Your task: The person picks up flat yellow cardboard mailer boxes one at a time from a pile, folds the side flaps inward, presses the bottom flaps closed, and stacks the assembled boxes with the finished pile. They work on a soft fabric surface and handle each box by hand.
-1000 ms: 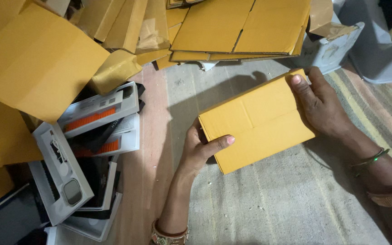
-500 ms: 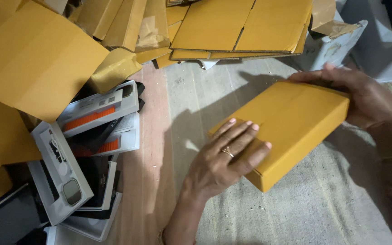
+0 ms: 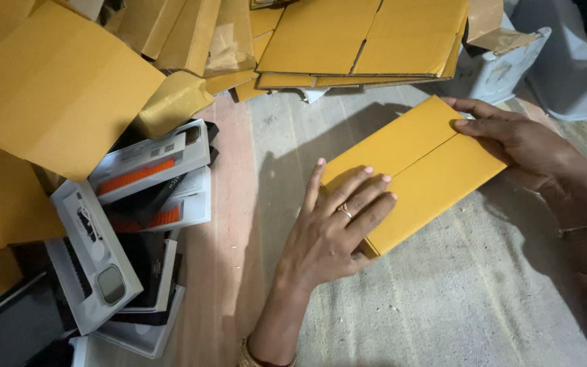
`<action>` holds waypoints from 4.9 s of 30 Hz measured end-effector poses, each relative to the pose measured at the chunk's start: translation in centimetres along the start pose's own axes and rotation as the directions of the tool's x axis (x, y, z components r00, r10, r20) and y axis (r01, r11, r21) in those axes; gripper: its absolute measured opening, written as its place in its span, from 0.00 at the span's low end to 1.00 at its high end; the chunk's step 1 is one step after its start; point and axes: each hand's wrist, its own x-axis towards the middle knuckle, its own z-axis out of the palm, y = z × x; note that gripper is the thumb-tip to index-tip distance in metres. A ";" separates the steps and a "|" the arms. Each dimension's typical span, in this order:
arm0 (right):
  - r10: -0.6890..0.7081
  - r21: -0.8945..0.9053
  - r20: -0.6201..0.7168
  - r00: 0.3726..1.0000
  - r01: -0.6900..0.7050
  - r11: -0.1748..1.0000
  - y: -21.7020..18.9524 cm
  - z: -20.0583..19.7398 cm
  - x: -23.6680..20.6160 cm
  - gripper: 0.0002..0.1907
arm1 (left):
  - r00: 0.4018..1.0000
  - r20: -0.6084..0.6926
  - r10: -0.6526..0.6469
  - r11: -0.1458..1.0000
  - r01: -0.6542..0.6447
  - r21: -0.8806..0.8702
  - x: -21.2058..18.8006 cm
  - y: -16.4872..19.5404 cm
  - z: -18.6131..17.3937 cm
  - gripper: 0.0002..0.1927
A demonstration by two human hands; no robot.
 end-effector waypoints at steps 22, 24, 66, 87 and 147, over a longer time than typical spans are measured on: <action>-0.064 -0.035 -0.093 0.994 0.061 0.998 0.1 1.6 0.1 0.27 | 0.816 0.292 -0.499 0.864 0.444 0.237 14.3 5.6 4.7 0.65; -0.157 0.010 -0.015 0.987 0.158 0.987 0.1 1.4 0.4 0.26 | 0.824 0.283 -0.491 0.869 0.438 0.230 15.9 5.4 5.1 0.67; -0.125 -0.032 -0.022 0.992 0.124 0.992 -1.3 4.4 -2.6 0.26 | 0.537 0.182 -0.824 -0.010 0.306 -0.952 0.6 -2.8 2.5 0.62; -0.626 -0.745 0.560 0.543 0.660 -0.095 1.0 12.1 -4.5 0.42 | 0.537 0.385 -0.751 -0.251 0.307 -0.918 0.8 -3.3 2.8 0.40; -0.358 -0.138 -0.032 0.933 0.350 0.926 -0.1 4.0 0.7 0.28 | 0.864 0.248 -0.437 0.881 0.356 0.312 15.0 6.2 4.2 0.76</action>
